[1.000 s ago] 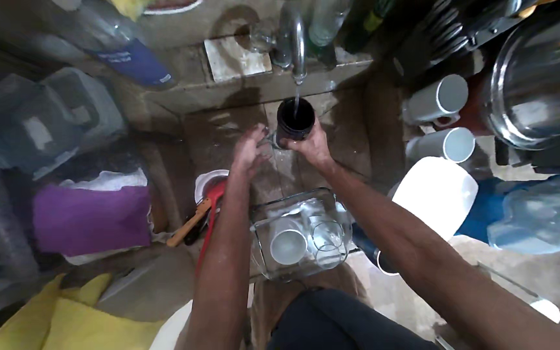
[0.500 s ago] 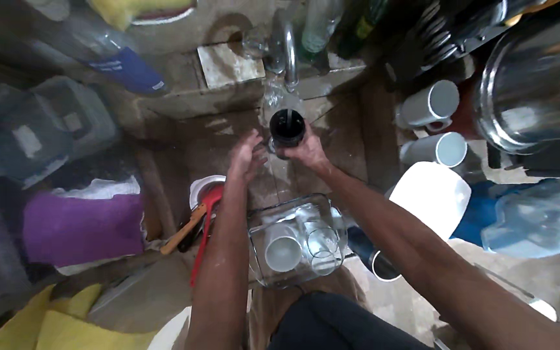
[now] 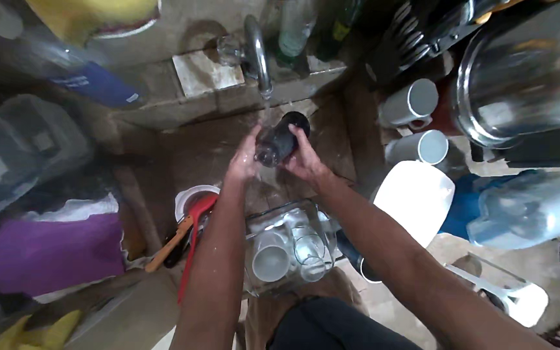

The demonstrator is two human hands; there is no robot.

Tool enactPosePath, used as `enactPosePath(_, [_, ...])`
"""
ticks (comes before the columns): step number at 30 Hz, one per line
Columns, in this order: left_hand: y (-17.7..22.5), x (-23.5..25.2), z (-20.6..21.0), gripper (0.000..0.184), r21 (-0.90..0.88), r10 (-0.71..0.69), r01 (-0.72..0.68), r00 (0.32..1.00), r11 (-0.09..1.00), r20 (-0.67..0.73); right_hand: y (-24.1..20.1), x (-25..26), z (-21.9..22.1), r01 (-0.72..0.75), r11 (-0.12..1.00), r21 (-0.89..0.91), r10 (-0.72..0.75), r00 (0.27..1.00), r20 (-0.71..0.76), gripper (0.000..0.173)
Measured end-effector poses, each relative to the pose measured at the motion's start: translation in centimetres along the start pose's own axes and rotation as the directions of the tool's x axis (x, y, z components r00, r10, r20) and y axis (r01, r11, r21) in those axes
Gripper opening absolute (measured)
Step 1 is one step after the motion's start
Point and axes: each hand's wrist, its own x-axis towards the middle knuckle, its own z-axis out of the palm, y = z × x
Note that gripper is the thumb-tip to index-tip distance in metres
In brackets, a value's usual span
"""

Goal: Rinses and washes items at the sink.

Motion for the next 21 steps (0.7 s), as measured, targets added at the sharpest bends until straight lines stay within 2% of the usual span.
enactPosePath(2, [0.2,0.9,1.7,0.056,0.058,-0.011,0.006,0.997,0.998,0.075,-0.5,-0.1,-0.1,-0.042,0.991,0.130,0.046,0.998,-0.031,0.066])
enactPosePath(4, [0.0,2.0,1.9,0.062,0.103,-0.047,0.042,0.998,0.994,0.048,-0.8,0.1,-0.4,-0.074,0.987,0.146,0.072,0.997,0.019,0.067])
enactPosePath(7, [0.1,2.8,0.5,0.072,0.091,-0.079,0.080,0.997,0.993,-0.010,-1.4,0.9,-0.7,-0.069,0.997,-0.031,0.074,0.981,0.179,0.060])
enactPosePath(9, [0.8,2.2,-0.4,0.065,0.063,-0.037,0.038,0.999,0.997,-0.007,-1.8,1.2,0.5,-0.070,0.975,-0.211,0.125,0.957,0.261,0.053])
enactPosePath(12, [1.4,1.4,-0.4,0.044,-0.019,0.123,-0.124,0.990,0.992,-0.069,-3.0,0.4,3.1,-0.104,0.903,-0.416,0.221,0.945,0.243,0.051])
enactPosePath(13, [1.4,1.3,-0.2,0.041,-0.058,0.174,-0.179,0.981,0.982,-0.083,-3.2,-0.2,3.7,-0.074,0.890,-0.450,0.210,0.942,0.261,0.048])
enactPosePath(15, [0.7,1.7,0.0,0.047,-0.169,0.190,-0.216,0.970,0.962,-0.155,-3.3,-0.7,4.4,-0.043,0.848,-0.528,0.178,0.962,0.209,0.043])
enactPosePath(16, [0.2,2.2,0.3,0.049,-0.236,0.173,-0.219,0.964,0.947,-0.199,-3.3,-0.6,4.2,-0.025,0.819,-0.573,0.145,0.976,0.165,0.043])
enactPosePath(18, [-0.3,3.3,0.8,0.053,-0.386,0.150,-0.220,0.967,0.896,-0.204,-4.0,-0.1,4.3,0.012,0.732,-0.681,0.064,0.994,0.087,0.051])
enactPosePath(19, [-0.2,4.1,1.0,0.056,-0.470,0.121,-0.202,0.973,0.859,-0.196,-4.8,-0.2,4.9,0.031,0.649,-0.760,0.026,0.998,0.064,0.056])
enactPosePath(20, [-0.4,4.5,1.0,0.057,-0.521,0.083,-0.170,0.979,0.837,-0.186,-5.2,-0.4,5.3,0.068,0.545,-0.836,-0.031,0.998,0.061,0.053])
enactPosePath(21, [-0.9,4.5,1.2,0.054,-0.534,0.047,-0.143,0.981,0.833,-0.188,-5.1,-0.6,5.3,0.129,0.423,-0.897,-0.114,0.989,0.089,0.041])
